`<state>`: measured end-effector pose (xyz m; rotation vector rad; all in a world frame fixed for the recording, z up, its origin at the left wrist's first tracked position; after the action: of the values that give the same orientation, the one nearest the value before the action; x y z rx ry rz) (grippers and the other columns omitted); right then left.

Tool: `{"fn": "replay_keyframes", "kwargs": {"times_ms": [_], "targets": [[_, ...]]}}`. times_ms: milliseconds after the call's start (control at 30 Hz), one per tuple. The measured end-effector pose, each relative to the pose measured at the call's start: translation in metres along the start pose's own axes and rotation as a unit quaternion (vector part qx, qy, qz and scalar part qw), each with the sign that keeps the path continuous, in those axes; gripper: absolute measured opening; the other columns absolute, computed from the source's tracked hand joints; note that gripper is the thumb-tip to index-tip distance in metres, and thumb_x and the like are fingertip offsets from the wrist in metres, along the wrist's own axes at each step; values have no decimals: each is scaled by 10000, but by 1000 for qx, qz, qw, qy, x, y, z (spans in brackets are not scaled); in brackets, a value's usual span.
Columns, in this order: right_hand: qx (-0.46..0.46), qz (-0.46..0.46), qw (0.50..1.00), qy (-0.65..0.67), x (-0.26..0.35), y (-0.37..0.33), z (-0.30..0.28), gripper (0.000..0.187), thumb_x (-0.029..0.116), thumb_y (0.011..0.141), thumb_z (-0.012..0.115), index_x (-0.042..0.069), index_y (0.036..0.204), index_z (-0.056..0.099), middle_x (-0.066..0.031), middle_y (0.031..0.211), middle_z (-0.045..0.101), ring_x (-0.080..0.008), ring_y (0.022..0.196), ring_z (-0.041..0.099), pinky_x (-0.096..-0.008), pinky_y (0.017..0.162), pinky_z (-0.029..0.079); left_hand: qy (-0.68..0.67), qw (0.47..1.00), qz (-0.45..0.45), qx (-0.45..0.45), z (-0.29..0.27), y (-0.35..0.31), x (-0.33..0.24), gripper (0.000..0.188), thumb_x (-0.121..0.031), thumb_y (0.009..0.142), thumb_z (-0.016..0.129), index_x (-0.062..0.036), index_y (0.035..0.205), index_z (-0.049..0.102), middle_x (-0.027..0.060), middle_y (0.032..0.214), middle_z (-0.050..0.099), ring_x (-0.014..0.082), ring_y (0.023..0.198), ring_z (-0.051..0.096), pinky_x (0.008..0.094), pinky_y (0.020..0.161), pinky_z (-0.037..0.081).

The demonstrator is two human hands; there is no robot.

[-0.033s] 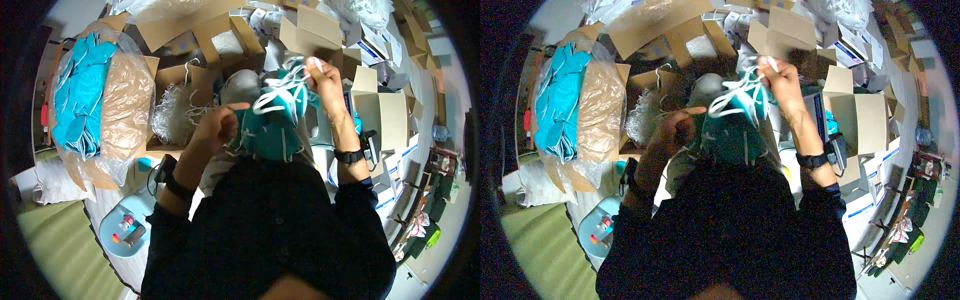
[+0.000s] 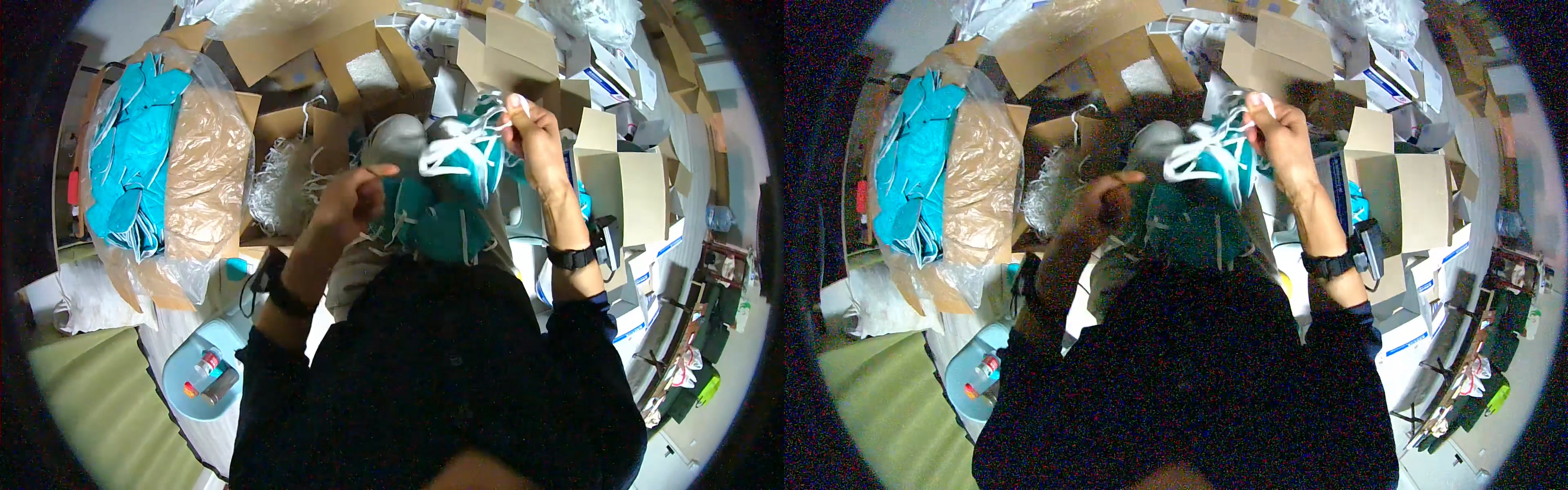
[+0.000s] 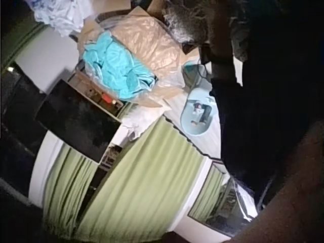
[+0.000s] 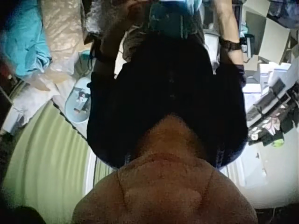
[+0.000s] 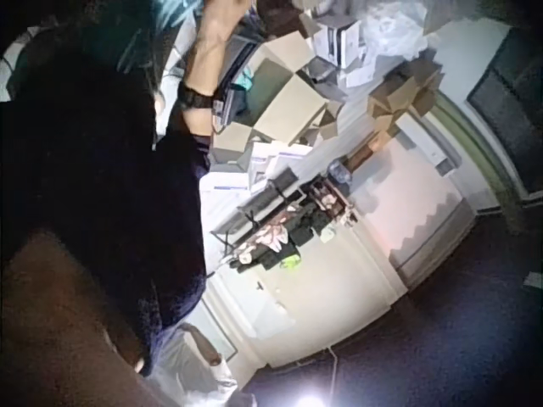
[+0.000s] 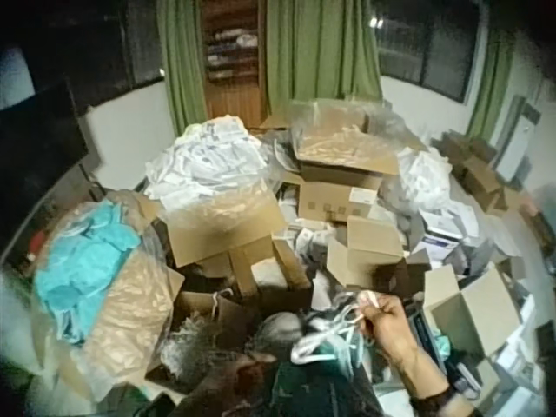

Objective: Checking and packing medical masks into boxes.

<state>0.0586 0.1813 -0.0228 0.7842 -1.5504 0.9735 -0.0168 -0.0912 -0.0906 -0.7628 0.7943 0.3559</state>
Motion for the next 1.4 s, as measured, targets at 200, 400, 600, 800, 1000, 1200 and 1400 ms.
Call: {"fn": "replay_keyframes", "kwargs": {"times_ms": [200,400,600,800,1000,1200,1400], "targets": [[-54,73,987,133,-1,-11,-1,332,386,927,543,97,764,544,27,546,485,-45,386,362,-201,352,228,9,995,87,-50,-34,88,-29,168,-84,849,523,-11,998,547,115,866,573,213,797,563,349,700,498],[-71,69,989,112,-5,-17,-10,167,237,862,662,83,835,602,71,603,457,-26,472,331,-185,428,245,-240,962,-4,-134,-14,160,-87,296,-155,884,517,-25,1150,519,248,1158,505,430,1058,526,552,960,431],[-59,26,984,166,-8,-18,-21,95,132,853,633,46,886,657,62,570,490,-26,432,341,-187,400,222,278,957,78,-8,15,113,-53,299,-221,860,599,-50,1104,574,146,1031,573,310,962,593,408,839,493],[-60,8,981,186,-7,-14,-20,201,180,936,522,27,951,652,55,553,465,-26,429,317,-179,397,214,636,715,236,173,46,64,24,369,-327,664,762,-91,929,664,78,888,669,302,928,606,402,823,434],[-89,-25,984,152,3,-13,-17,201,198,921,558,36,908,676,46,583,487,-33,460,343,-195,424,223,613,731,227,196,59,54,44,299,-272,675,748,-99,896,644,67,813,649,259,858,602,423,811,394],[-139,-41,987,74,-3,-16,-27,192,221,910,580,51,909,669,57,598,478,-21,488,339,-192,443,213,337,904,245,93,64,28,-13,101,-106,850,631,-41,925,613,20,780,620,98,673,555,250,609,451],[-149,-75,984,63,-12,-24,-12,206,265,899,612,66,871,659,68,616,501,-5,479,338,-175,434,208,5,972,234,-11,62,19,-36,168,-116,883,613,-15,1015,590,45,910,629,90,747,584,235,674,484]]}}
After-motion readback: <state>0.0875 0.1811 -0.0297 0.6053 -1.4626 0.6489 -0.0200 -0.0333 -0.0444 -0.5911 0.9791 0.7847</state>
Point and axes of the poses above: each hand's wrist, its own y-axis towards the middle knuckle, its own z-axis out of the palm, x = y × z, the point moved 1 cm from there along y, towards the middle knuckle
